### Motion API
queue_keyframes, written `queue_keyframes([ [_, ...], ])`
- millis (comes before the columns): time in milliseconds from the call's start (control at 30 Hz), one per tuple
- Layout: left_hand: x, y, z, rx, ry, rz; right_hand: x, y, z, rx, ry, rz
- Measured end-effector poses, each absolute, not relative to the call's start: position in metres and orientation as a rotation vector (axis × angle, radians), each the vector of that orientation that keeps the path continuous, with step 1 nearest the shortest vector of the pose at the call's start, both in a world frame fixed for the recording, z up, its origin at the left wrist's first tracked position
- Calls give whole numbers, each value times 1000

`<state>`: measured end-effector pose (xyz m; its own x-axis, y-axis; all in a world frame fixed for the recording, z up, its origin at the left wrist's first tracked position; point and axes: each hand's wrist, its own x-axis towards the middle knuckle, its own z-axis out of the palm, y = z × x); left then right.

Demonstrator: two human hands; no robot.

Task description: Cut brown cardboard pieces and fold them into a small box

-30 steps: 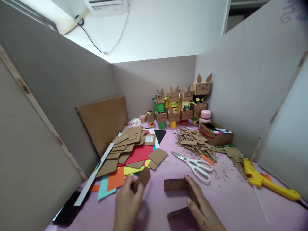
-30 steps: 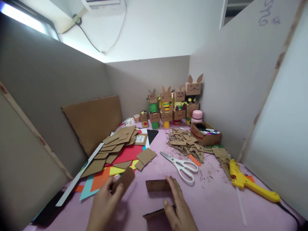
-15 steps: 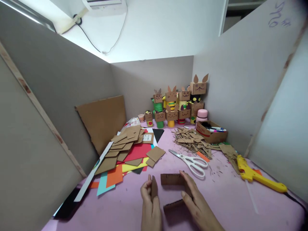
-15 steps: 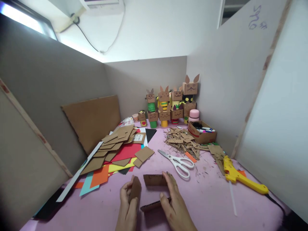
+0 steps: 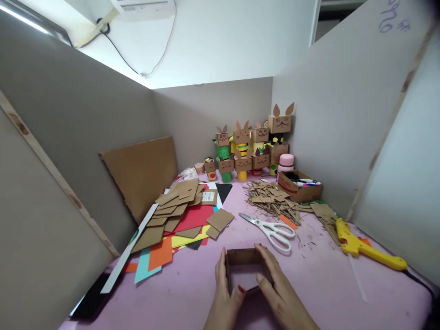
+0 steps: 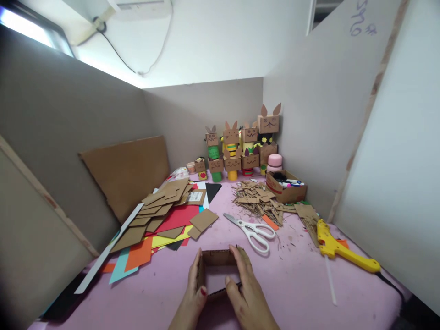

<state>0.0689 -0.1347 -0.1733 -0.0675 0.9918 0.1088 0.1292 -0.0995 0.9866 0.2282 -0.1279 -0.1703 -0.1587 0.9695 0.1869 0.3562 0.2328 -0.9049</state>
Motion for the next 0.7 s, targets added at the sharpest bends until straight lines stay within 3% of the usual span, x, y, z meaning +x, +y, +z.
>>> queue_keyframes([
  [200, 69, -133, -166, 1345, 1263, 1258, 225, -131, -170, -1211, -1576, 1005],
  [500, 70, -126, -162, 1293, 1201, 1282, 246, -120, -155, -905, -1622, 1436],
  [700, 68, -129, -151, 1362, 1206, 1172, 262, -112, -149, -935, -1757, 1445],
])
